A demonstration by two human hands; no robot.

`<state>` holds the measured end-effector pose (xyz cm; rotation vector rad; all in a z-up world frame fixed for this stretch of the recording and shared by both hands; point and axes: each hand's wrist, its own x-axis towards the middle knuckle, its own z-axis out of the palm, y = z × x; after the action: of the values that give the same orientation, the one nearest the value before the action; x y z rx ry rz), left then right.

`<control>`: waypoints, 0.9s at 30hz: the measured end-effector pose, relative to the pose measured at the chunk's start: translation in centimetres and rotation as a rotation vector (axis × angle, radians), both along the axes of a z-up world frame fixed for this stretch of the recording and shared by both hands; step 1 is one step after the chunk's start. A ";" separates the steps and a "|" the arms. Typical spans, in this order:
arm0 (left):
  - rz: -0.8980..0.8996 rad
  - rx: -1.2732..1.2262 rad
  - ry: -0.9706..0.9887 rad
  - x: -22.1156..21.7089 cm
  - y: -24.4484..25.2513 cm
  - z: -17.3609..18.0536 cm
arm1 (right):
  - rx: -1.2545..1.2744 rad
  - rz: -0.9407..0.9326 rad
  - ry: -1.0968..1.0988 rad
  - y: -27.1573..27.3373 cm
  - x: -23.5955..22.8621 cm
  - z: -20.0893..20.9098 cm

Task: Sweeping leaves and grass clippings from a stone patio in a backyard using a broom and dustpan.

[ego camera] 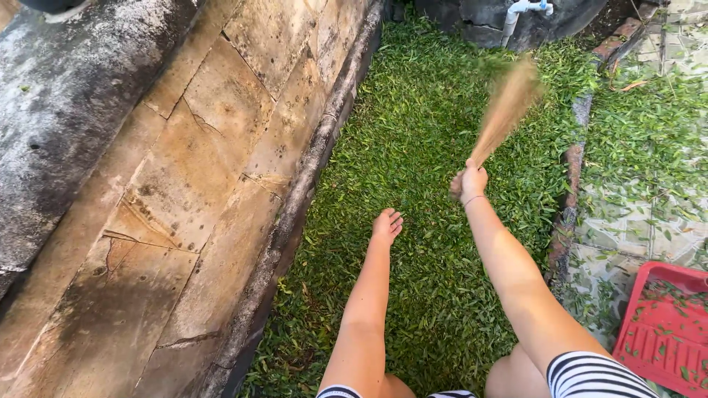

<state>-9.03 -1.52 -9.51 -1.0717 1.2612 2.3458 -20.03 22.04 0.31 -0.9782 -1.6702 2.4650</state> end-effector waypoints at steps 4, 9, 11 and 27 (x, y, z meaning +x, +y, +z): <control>-0.023 -0.028 -0.011 0.0 0.5 0.4 | 0.057 0.010 0.277 -2.6 -1.2 -6.9; 0.001 -0.014 -0.037 -0.7 1.6 0.1 | 0.807 0.801 0.019 -3.1 4.2 -2.0; -0.014 -0.014 -0.032 -0.7 1.9 0.6 | 0.898 0.868 -0.044 -0.5 5.1 -1.7; -0.044 -0.096 -0.037 0.1 2.6 1.7 | 0.870 -0.148 0.000 19.7 2.1 -6.7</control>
<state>-8.96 1.05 -7.79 -1.0992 1.3817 2.2431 -17.95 41.73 -6.36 -0.8948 -2.2213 1.3661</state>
